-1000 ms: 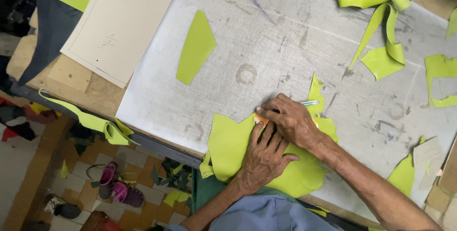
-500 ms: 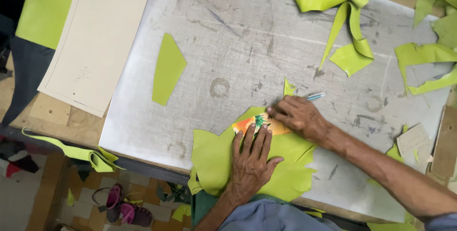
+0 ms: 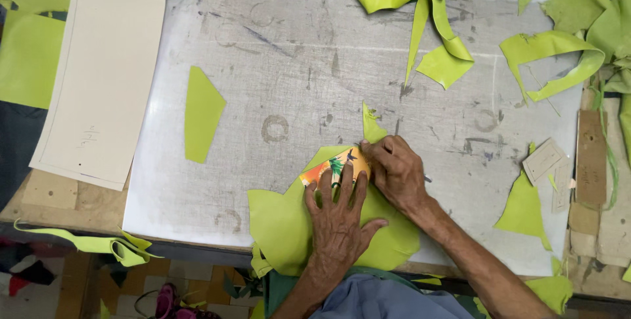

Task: The person uses a utility knife to cut shapes from a large sheet of lime-green fabric on a work table. They place paper templates on the fabric, trace around them, and cut out the pieces one by one.

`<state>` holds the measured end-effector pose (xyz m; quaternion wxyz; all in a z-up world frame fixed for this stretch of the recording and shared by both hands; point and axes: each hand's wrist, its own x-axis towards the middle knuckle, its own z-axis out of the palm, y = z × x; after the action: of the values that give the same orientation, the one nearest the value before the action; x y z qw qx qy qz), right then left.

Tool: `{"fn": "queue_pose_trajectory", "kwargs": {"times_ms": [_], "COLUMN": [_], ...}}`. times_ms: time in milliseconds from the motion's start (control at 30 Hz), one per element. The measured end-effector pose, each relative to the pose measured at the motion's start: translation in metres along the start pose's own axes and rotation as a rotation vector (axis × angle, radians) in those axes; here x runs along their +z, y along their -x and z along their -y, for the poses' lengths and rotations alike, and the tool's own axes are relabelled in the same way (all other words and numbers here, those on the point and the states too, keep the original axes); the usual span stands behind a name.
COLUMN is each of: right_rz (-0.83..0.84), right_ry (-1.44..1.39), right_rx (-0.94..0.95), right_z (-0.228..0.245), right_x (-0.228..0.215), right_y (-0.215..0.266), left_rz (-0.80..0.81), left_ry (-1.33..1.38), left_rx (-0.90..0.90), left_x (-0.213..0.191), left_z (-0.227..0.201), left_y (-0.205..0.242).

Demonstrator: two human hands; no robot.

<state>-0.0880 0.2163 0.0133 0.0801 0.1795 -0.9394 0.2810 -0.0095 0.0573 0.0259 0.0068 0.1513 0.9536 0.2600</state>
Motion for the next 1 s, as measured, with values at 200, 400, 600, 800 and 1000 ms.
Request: {"fn": "queue_pose_trajectory", "kwargs": {"times_ms": [200, 400, 600, 800, 1000], "right_rz": [0.026, 0.002, 0.051, 0.143, 0.11], "right_ry": [0.103, 0.072, 0.107, 0.172, 0.245], "right_rx": [-0.037, -0.065, -0.103, -0.143, -0.106], "right_z": [0.003, -0.001, -0.006, -0.019, -0.036], "right_x": [0.002, 0.006, 0.008, 0.0, -0.045], "right_y": [-0.001, 0.001, 0.005, 0.029, 0.064], "left_rz": [0.054, 0.074, 0.114, 0.103, 0.123], "left_ry": [-0.011, -0.043, -0.05, -0.078, -0.1], "left_rx": [-0.004, -0.009, -0.03, -0.048, -0.066], "left_x": [0.003, 0.009, 0.015, 0.014, 0.009], "left_z": [0.002, 0.004, 0.002, -0.006, -0.012], "left_y": [-0.004, -0.008, -0.007, -0.015, -0.014]}}
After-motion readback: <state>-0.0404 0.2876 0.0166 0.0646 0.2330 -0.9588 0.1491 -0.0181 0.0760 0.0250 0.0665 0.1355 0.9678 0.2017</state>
